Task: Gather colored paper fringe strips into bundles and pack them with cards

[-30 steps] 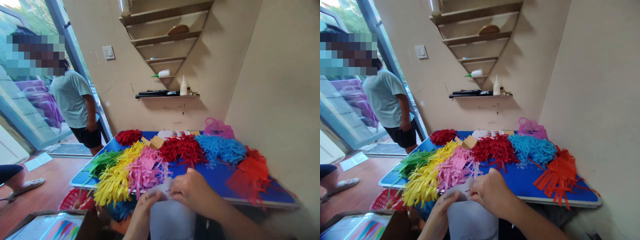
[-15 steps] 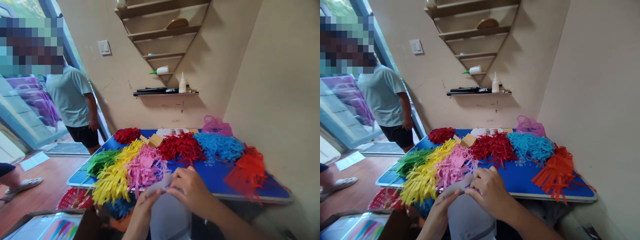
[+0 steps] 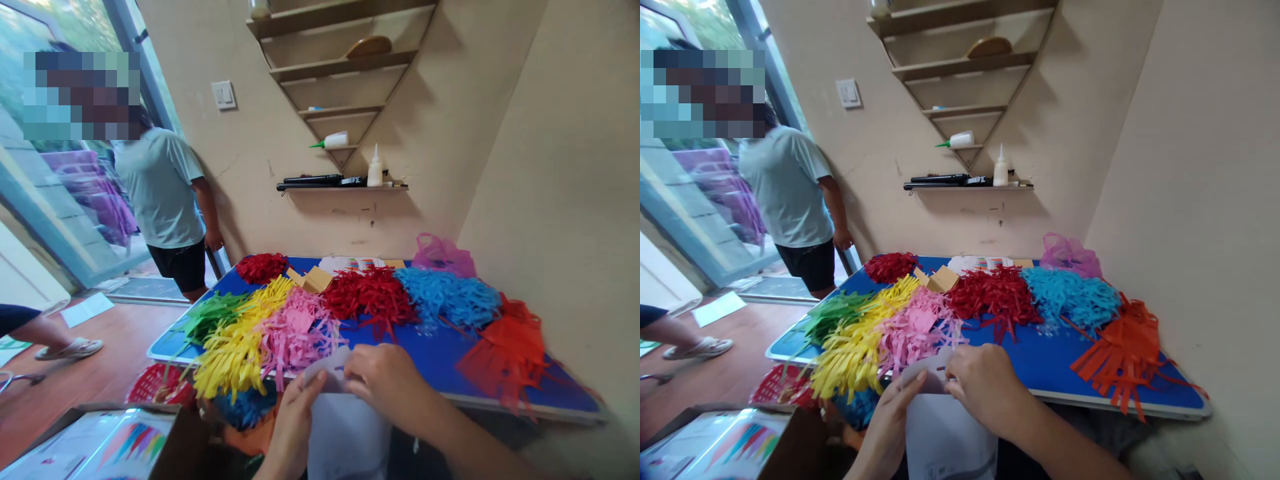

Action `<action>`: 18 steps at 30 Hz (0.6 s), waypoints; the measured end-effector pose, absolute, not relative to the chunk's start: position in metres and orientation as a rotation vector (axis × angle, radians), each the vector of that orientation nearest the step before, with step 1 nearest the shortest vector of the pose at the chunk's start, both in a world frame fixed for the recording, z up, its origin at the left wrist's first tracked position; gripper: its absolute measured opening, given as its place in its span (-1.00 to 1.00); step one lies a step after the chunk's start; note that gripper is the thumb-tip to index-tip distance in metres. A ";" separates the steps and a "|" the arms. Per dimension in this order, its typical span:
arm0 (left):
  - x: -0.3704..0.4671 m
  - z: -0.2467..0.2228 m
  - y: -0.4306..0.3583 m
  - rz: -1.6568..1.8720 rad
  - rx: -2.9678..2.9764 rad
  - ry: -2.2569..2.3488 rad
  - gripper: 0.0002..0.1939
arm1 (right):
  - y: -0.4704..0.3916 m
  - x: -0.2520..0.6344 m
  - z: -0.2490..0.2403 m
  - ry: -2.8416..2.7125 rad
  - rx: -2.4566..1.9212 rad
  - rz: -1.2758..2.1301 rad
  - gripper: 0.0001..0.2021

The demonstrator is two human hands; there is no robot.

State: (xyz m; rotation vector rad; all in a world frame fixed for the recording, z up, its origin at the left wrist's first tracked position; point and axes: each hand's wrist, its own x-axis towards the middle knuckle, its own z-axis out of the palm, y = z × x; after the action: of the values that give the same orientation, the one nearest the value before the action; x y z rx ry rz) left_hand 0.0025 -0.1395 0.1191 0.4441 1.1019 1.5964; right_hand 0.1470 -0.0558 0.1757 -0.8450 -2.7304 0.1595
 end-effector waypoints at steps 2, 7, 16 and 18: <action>0.003 0.119 -0.140 1.576 0.450 1.093 -0.67 | -0.054 0.148 0.176 -2.775 -0.821 0.172 -0.93; 0.003 0.121 -0.142 1.557 0.492 1.110 -0.58 | -0.050 0.150 0.170 -2.716 -0.627 0.287 -0.92; -0.023 0.116 -0.146 1.621 0.503 1.117 -0.63 | -0.053 0.217 0.158 -1.699 -0.435 0.688 -0.87; -0.033 0.116 -0.149 1.665 0.429 1.123 -0.63 | -0.048 0.242 0.147 -1.268 -0.405 0.875 -0.89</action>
State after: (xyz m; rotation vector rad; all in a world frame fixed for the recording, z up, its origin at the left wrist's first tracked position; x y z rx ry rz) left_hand -0.0332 -0.1494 0.1159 0.4291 1.1235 1.6649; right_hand 0.2417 -0.0483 0.1467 -0.4048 -1.2680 0.8752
